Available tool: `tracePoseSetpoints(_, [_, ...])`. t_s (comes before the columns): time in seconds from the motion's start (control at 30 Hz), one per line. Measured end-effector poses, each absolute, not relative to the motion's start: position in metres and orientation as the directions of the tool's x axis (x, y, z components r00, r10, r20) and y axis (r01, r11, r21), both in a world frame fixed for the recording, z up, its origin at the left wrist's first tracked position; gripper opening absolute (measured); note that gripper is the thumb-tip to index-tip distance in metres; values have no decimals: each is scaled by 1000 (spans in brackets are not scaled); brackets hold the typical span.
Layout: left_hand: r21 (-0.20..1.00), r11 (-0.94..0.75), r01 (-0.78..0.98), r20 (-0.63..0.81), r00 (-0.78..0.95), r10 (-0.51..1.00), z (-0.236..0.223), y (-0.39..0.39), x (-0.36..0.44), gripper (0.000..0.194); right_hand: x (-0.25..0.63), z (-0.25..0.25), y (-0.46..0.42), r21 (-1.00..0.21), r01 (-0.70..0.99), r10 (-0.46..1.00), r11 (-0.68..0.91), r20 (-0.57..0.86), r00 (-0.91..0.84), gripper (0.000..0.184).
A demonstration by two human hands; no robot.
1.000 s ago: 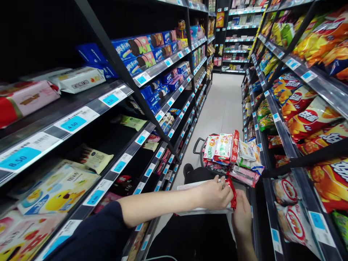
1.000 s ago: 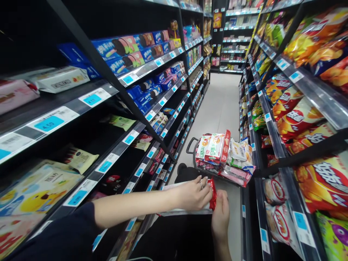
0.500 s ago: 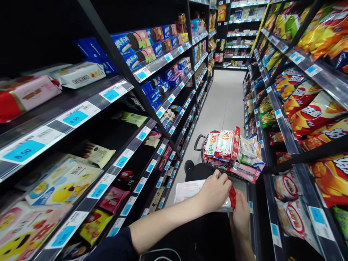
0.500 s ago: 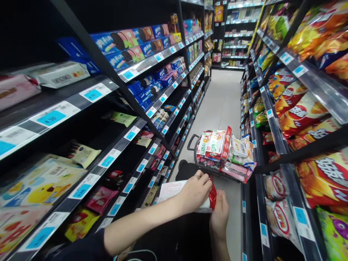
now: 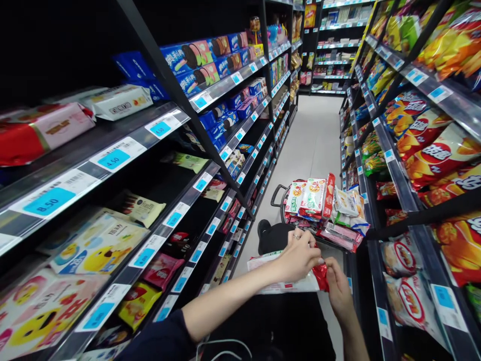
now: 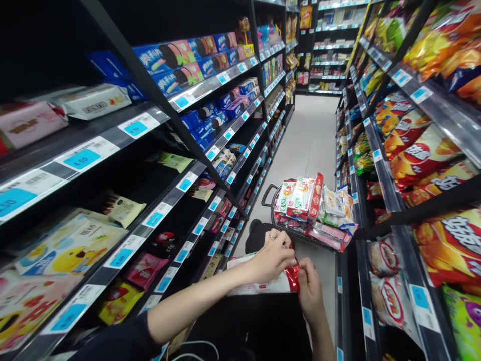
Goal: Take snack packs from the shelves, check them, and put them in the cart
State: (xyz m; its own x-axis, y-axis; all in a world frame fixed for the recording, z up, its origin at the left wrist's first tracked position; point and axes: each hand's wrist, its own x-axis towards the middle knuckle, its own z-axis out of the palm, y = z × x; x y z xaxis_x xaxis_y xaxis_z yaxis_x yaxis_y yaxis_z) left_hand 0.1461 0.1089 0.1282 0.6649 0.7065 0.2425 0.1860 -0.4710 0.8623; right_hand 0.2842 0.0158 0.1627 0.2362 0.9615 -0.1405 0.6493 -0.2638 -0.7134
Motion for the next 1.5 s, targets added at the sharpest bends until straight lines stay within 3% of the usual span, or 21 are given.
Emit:
tracePoseSetpoints(0.07, [852,-491,180,273,647,712,125,103,151,27,292,171,17,-685,663,949,-303,-283,141,33])
tracePoseSetpoints(0.17, [816,-553,166,357,609,709,120,98,152,26,301,174,19,-671,617,899,-410,-412,150,33])
tracePoseSetpoints(0.37, [679,-709,190,523,553,649,103,70,131,30,314,159,17,-767,345,837,-541,-452,308,36])
tracePoseSetpoints(0.47, [682,-668,298,505,468,725,94,54,129,17,314,155,14,-784,267,818,-560,-472,329,34])
tracePoseSetpoints(0.63, [684,-620,385,442,457,772,93,52,139,12,309,155,12,-794,281,831,-539,-446,333,31])
tracePoseSetpoints(0.77, [816,-491,306,269,552,789,103,68,138,15,309,153,10,-794,251,814,-554,-452,365,32])
tracePoseSetpoints(0.87, [869,-429,246,176,657,733,108,80,137,17,310,150,9,-797,128,761,-590,-497,416,32])
tracePoseSetpoints(0.97, [806,-522,280,219,677,702,105,85,137,20,311,145,7,-786,-15,697,-618,-556,452,29])
tracePoseSetpoints(1.1, [632,-693,346,402,619,675,87,73,123,28,314,138,1,-777,-128,627,-617,-583,517,30])
tracePoseSetpoints(1.2, [571,-720,395,459,573,679,69,57,99,20,316,134,-4,-790,-144,618,-596,-566,545,29])
tracePoseSetpoints(1.33, [622,-668,409,426,539,727,53,48,79,13,318,132,-1,-783,-125,629,-610,-574,524,29])
tracePoseSetpoints(1.5, [775,-541,325,295,571,766,51,65,81,22,322,133,4,-744,-143,624,-653,-635,456,33])
